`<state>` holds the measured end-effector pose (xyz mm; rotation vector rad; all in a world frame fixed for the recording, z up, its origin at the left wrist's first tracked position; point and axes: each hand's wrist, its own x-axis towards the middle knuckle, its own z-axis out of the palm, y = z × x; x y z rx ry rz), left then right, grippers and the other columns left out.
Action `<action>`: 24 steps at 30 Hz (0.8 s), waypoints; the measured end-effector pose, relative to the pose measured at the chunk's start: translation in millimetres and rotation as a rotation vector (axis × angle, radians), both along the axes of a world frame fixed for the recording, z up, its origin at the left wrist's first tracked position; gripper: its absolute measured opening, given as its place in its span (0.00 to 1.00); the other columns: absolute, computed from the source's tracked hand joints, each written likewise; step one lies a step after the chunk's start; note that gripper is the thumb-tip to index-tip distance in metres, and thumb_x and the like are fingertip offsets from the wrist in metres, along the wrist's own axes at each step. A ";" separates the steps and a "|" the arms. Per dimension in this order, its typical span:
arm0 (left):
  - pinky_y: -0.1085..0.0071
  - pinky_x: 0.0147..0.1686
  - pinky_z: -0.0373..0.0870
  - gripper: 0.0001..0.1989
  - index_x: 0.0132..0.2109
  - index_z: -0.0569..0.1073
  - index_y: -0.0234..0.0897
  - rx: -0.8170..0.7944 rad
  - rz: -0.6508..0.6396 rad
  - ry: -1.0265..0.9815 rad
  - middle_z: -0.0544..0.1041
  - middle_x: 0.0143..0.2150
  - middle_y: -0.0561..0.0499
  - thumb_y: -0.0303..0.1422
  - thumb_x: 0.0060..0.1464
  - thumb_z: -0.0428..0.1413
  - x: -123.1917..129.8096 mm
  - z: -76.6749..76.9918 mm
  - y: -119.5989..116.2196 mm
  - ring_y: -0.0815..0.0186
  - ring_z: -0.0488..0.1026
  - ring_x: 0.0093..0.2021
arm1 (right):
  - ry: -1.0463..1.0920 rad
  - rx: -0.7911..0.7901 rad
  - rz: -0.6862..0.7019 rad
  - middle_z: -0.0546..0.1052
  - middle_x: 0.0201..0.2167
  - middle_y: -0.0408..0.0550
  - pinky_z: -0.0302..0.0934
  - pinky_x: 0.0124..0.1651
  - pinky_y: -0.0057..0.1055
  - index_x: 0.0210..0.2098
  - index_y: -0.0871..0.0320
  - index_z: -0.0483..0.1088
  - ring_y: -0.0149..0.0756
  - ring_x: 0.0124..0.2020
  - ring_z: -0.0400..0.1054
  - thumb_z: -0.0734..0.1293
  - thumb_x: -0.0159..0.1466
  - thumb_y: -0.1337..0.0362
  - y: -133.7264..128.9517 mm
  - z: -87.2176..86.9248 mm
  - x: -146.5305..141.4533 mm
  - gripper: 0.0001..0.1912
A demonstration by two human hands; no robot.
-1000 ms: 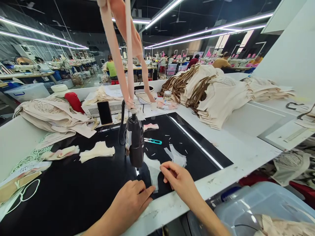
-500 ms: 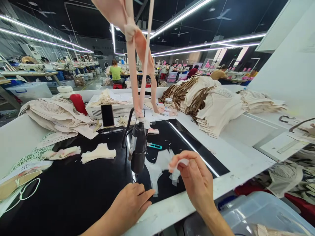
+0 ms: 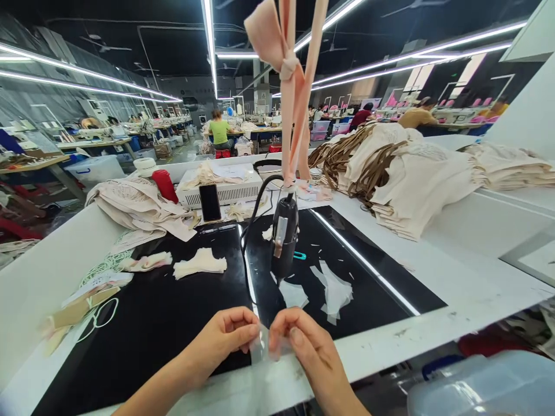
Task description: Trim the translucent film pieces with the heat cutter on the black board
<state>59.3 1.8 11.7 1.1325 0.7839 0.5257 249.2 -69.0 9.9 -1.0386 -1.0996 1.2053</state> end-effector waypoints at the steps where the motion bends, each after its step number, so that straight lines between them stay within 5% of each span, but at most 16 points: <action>1: 0.73 0.35 0.62 0.21 0.37 0.78 0.32 0.003 0.018 0.020 0.73 0.29 0.53 0.48 0.51 0.68 -6.3 1.0 -0.6 0.70 0.66 0.31 | -0.042 -0.032 0.004 0.78 0.31 0.46 0.66 0.38 0.33 0.36 0.52 0.77 0.38 0.32 0.71 0.67 0.65 0.40 0.3 0.5 -3.0 0.22; 5: 0.73 0.34 0.61 0.20 0.38 0.79 0.31 0.059 0.067 0.111 0.72 0.29 0.53 0.46 0.52 0.67 -34.8 2.6 0.2 0.71 0.64 0.30 | -0.100 -0.192 -0.020 0.82 0.42 0.48 0.71 0.41 0.34 0.47 0.50 0.78 0.39 0.35 0.76 0.72 0.62 0.47 3.0 -4.2 -11.6 0.19; 10: 0.73 0.31 0.62 0.17 0.39 0.77 0.32 0.128 0.087 0.284 0.74 0.31 0.52 0.45 0.54 0.64 -62.5 7.4 3.4 0.71 0.64 0.29 | -0.246 -0.295 0.033 0.82 0.31 0.45 0.71 0.40 0.33 0.41 0.52 0.80 0.42 0.35 0.77 0.72 0.60 0.49 8.3 -23.4 -18.5 0.16; 15: 0.74 0.28 0.61 0.12 0.35 0.74 0.34 0.241 0.095 0.425 0.71 0.28 0.54 0.41 0.55 0.60 -75.3 6.4 11.4 0.71 0.63 0.26 | -0.461 -0.130 0.020 0.82 0.33 0.45 0.69 0.38 0.31 0.37 0.51 0.79 0.39 0.34 0.75 0.67 0.63 0.57 13.2 -32.6 -33.0 0.09; 24: 0.74 0.28 0.61 0.10 0.36 0.76 0.36 0.414 0.143 0.542 0.71 0.28 0.54 0.38 0.56 0.58 -80.5 -10.3 31.0 0.68 0.66 0.28 | -0.795 0.191 0.006 0.80 0.35 0.45 0.68 0.39 0.34 0.40 0.51 0.75 0.39 0.35 0.74 0.61 0.69 0.68 21.1 -46.2 -50.6 0.11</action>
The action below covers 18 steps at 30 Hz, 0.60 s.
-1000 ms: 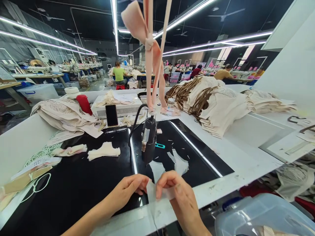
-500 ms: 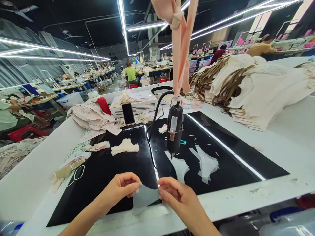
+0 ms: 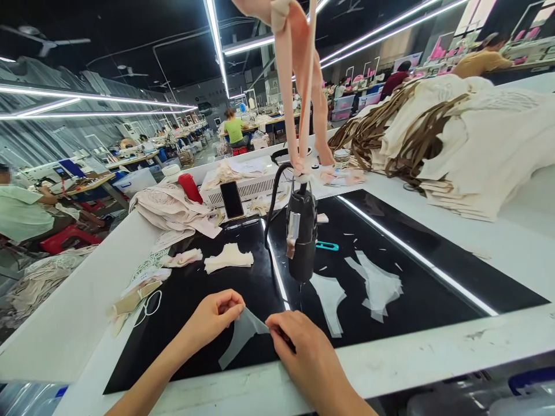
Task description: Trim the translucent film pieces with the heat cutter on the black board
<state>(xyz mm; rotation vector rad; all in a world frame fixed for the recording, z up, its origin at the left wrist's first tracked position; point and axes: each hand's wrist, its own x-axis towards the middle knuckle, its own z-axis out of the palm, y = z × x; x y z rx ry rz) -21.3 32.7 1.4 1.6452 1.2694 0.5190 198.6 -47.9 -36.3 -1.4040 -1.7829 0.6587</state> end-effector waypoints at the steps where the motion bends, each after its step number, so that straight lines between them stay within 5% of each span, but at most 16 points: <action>1: 0.74 0.28 0.62 0.11 0.38 0.77 0.36 0.017 0.010 0.009 0.72 0.29 0.54 0.39 0.57 0.57 -0.2 -0.4 0.7 0.68 0.66 0.29 | -0.026 0.037 0.005 0.81 0.37 0.47 0.69 0.41 0.37 0.42 0.51 0.76 0.41 0.37 0.75 0.61 0.70 0.67 0.6 -1.7 1.4 0.11; 7: 0.74 0.21 0.57 0.23 0.49 0.77 0.37 0.058 0.136 0.007 0.68 0.28 0.55 0.51 0.58 0.55 -9.7 -9.4 1.0 0.67 0.65 0.24 | -0.047 0.058 -0.009 0.83 0.41 0.48 0.70 0.46 0.42 0.44 0.49 0.78 0.45 0.42 0.77 0.64 0.71 0.62 -2.1 4.5 29.3 0.09; 11: 0.75 0.18 0.52 0.27 0.49 0.78 0.38 0.081 0.242 -0.001 0.63 0.23 0.59 0.55 0.55 0.56 -15.4 -20.2 0.5 0.71 0.56 0.19 | -0.092 0.026 -0.199 0.82 0.36 0.47 0.69 0.43 0.39 0.40 0.49 0.78 0.43 0.39 0.75 0.64 0.71 0.58 -7.1 13.8 75.5 0.10; 18: 0.75 0.19 0.51 0.30 0.49 0.77 0.40 0.057 0.313 -0.001 0.63 0.23 0.59 0.58 0.51 0.57 -14.9 -24.8 -2.7 0.71 0.54 0.18 | -0.136 -0.030 -0.532 0.81 0.40 0.49 0.64 0.45 0.42 0.42 0.51 0.77 0.46 0.41 0.72 0.64 0.71 0.53 -15.3 15.9 152.0 0.12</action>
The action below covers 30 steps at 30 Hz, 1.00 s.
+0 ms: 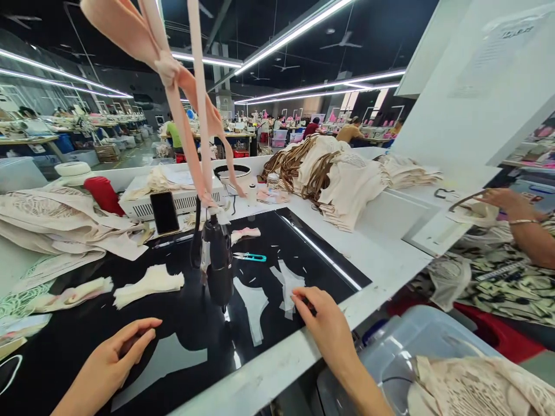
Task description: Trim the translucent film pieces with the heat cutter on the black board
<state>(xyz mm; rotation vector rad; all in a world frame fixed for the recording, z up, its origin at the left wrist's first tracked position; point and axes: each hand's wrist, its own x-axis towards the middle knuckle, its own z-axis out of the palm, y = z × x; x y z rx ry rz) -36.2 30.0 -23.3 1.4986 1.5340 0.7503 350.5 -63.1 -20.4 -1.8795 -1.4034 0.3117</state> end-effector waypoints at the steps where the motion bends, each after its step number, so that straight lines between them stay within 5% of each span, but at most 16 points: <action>1: 0.75 0.18 0.52 0.30 0.49 0.77 0.40 0.001 0.003 0.012 0.63 0.23 0.59 0.59 0.51 0.57 -0.6 -0.7 0.1 0.71 0.54 0.18 | 0.000 -0.009 -0.006 0.81 0.40 0.49 0.64 0.45 0.41 0.42 0.51 0.77 0.46 0.41 0.72 0.66 0.70 0.53 -0.4 -0.9 4.4 0.11; 12: 0.75 0.19 0.56 0.29 0.48 0.78 0.42 0.037 0.003 0.071 0.65 0.24 0.57 0.60 0.51 0.56 -2.4 0.7 -1.8 0.69 0.59 0.20 | 0.008 -0.057 0.051 0.79 0.37 0.48 0.65 0.47 0.44 0.38 0.50 0.79 0.49 0.42 0.72 0.69 0.65 0.55 4.2 -3.4 -6.0 0.08; 17: 0.75 0.19 0.57 0.28 0.47 0.79 0.43 0.045 -0.005 0.083 0.67 0.24 0.56 0.59 0.51 0.57 -4.4 -1.5 -0.6 0.67 0.61 0.21 | 0.086 -0.018 0.059 0.79 0.35 0.49 0.64 0.47 0.44 0.32 0.51 0.78 0.48 0.41 0.71 0.65 0.68 0.50 8.2 0.4 -7.8 0.16; 25: 0.75 0.18 0.57 0.27 0.47 0.79 0.44 0.067 -0.008 0.090 0.70 0.25 0.55 0.58 0.51 0.58 -6.0 -5.0 0.9 0.67 0.62 0.21 | 0.438 0.094 -0.090 0.72 0.27 0.42 0.57 0.30 0.33 0.38 0.55 0.75 0.35 0.26 0.62 0.66 0.66 0.42 19.6 16.0 8.5 0.22; 30: 0.76 0.17 0.58 0.27 0.46 0.80 0.44 0.066 -0.008 0.056 0.69 0.24 0.56 0.58 0.50 0.59 -5.1 -6.6 1.6 0.67 0.62 0.21 | 0.670 0.168 -0.059 0.73 0.29 0.43 0.56 0.29 0.31 0.37 0.56 0.73 0.30 0.24 0.57 0.67 0.64 0.39 19.9 40.0 8.7 0.25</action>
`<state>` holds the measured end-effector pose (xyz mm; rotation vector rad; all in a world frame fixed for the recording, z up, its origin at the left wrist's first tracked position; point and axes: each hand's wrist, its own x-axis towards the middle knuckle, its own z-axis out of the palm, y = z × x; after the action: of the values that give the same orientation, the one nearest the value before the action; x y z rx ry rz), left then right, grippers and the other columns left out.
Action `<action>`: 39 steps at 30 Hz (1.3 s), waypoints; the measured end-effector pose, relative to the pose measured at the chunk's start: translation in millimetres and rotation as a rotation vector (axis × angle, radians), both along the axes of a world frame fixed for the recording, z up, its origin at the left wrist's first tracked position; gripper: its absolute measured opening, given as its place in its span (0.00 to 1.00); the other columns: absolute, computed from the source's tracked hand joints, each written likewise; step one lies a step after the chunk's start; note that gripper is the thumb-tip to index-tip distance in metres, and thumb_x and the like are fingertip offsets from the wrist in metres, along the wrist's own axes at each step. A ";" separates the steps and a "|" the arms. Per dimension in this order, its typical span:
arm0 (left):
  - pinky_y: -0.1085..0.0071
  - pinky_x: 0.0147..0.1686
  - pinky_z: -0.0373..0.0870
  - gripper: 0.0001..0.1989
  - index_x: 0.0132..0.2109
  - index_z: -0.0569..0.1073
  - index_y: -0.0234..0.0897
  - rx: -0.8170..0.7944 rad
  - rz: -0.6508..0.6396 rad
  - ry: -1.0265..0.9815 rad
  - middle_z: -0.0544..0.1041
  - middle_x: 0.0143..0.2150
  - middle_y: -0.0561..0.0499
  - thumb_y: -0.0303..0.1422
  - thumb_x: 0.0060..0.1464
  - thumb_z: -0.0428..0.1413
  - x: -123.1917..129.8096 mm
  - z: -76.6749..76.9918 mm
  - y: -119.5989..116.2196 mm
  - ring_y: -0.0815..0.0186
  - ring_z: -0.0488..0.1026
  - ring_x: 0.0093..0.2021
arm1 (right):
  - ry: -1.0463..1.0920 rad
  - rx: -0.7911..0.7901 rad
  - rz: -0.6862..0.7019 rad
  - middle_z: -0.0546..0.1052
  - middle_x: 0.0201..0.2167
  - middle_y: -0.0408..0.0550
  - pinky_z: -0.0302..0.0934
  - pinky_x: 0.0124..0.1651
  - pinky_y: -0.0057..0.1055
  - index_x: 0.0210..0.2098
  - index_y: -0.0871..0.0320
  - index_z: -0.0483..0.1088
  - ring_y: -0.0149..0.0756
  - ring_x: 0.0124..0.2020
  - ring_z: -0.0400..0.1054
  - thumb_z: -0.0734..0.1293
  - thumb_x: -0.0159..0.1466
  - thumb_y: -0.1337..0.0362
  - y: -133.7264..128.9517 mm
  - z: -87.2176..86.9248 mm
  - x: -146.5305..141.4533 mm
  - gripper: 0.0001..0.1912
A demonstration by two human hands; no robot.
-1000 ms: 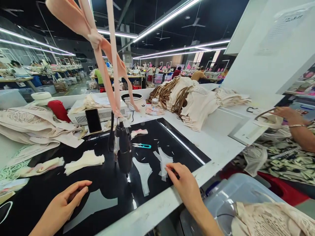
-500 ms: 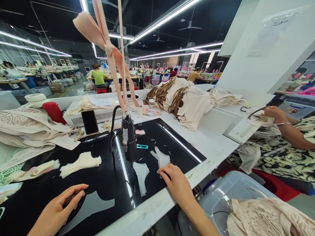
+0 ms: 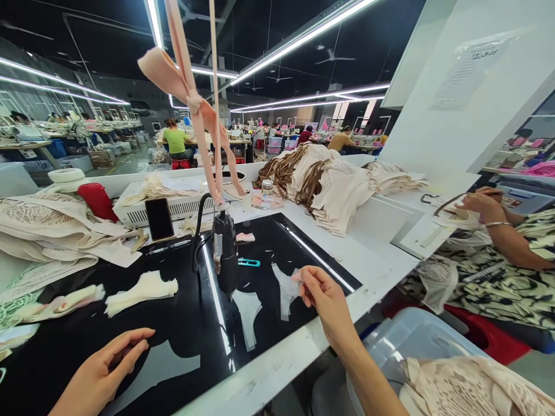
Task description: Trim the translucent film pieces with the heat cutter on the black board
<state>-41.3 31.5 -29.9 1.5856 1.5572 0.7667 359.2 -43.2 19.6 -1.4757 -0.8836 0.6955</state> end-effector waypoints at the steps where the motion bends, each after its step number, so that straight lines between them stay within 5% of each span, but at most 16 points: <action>1: 0.76 0.17 0.58 0.27 0.47 0.80 0.44 -0.007 0.000 -0.014 0.68 0.24 0.56 0.58 0.50 0.59 0.5 0.2 0.3 0.68 0.62 0.21 | 0.031 0.008 0.026 0.73 0.28 0.43 0.55 0.28 0.31 0.37 0.56 0.72 0.29 0.23 0.57 0.68 0.64 0.39 -3.0 5.6 -3.2 0.25; 6: 0.74 0.19 0.66 0.28 0.49 0.81 0.41 -0.001 -0.028 -0.122 0.76 0.31 0.51 0.58 0.53 0.58 8.3 13.0 -5.3 0.64 0.70 0.25 | 0.212 -0.067 0.270 0.72 0.23 0.40 0.50 0.27 0.28 0.33 0.58 0.73 0.25 0.20 0.52 0.70 0.64 0.42 -24.7 25.5 -38.9 0.23; 9: 0.68 0.42 0.76 0.21 0.46 0.82 0.44 0.060 -0.173 -0.111 0.82 0.43 0.48 0.53 0.58 0.57 20.3 30.4 -19.6 0.57 0.78 0.43 | 0.374 -0.130 0.452 0.74 0.25 0.41 0.46 0.24 0.26 0.32 0.58 0.72 0.23 0.19 0.53 0.71 0.65 0.45 -31.5 26.6 -71.3 0.22; 13: 0.64 0.63 0.64 0.18 0.55 0.79 0.49 -0.015 -0.441 -0.132 0.78 0.59 0.50 0.46 0.61 0.58 45.4 54.1 -44.1 0.55 0.72 0.60 | 0.539 -0.195 0.619 0.77 0.27 0.43 0.46 0.21 0.23 0.32 0.58 0.69 0.23 0.19 0.58 0.73 0.63 0.44 -29.6 19.0 -112.9 0.22; 15: 0.66 0.61 0.64 0.20 0.57 0.77 0.48 -0.107 -0.537 -0.223 0.78 0.57 0.50 0.44 0.58 0.62 57.8 61.0 -52.7 0.56 0.72 0.58 | 0.590 -0.207 0.663 0.78 0.29 0.44 0.47 0.20 0.21 0.33 0.58 0.70 0.23 0.19 0.60 0.74 0.62 0.44 -26.8 13.7 -128.2 0.22; 17: 0.69 0.55 0.66 0.16 0.49 0.79 0.43 -0.174 -0.562 -0.299 0.80 0.48 0.50 0.41 0.54 0.65 65.8 62.9 -57.6 0.58 0.74 0.51 | 0.627 -0.205 0.691 0.77 0.28 0.43 0.48 0.19 0.20 0.33 0.58 0.71 0.22 0.19 0.60 0.74 0.62 0.45 -24.0 7.5 -138.2 0.22; 20: 0.72 0.39 0.65 0.11 0.36 0.76 0.37 -0.278 -0.487 -0.356 0.73 0.33 0.53 0.40 0.52 0.64 66.8 59.4 -60.3 0.65 0.69 0.35 | 0.688 -0.211 0.712 0.73 0.22 0.39 0.48 0.19 0.17 0.33 0.58 0.72 0.20 0.18 0.57 0.73 0.64 0.47 -21.0 -4.0 -144.2 0.20; 23: 0.72 0.32 0.58 0.14 0.31 0.73 0.36 -0.313 -0.410 -0.368 0.66 0.27 0.56 0.42 0.51 0.64 59.4 55.1 -60.6 0.69 0.60 0.29 | 0.785 -0.217 0.682 0.74 0.23 0.41 0.52 0.19 0.17 0.37 0.58 0.76 0.23 0.21 0.62 0.73 0.64 0.45 -21.0 -14.2 -144.7 0.21; 29: 0.72 0.32 0.57 0.12 0.29 0.74 0.36 -0.298 -0.350 -0.289 0.67 0.27 0.56 0.39 0.49 0.64 50.4 53.8 -59.4 0.70 0.58 0.27 | 0.809 -0.292 0.656 0.80 0.36 0.51 0.61 0.25 0.23 0.45 0.58 0.80 0.33 0.32 0.70 0.75 0.58 0.40 -25.4 -13.4 -147.8 0.29; 39: 0.71 0.36 0.66 0.17 0.37 0.81 0.35 -0.314 -0.297 -0.387 0.72 0.31 0.53 0.46 0.55 0.63 35.7 46.5 -58.1 0.67 0.69 0.32 | 0.416 -0.308 0.517 0.70 0.22 0.40 0.54 0.30 0.27 0.30 0.58 0.79 0.26 0.23 0.59 0.78 0.55 0.45 -21.3 -11.7 -140.9 0.21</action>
<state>-5.6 -26.6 16.7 1.3043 1.0729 0.5878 218.3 -64.5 7.9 -1.2949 -0.8582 1.5189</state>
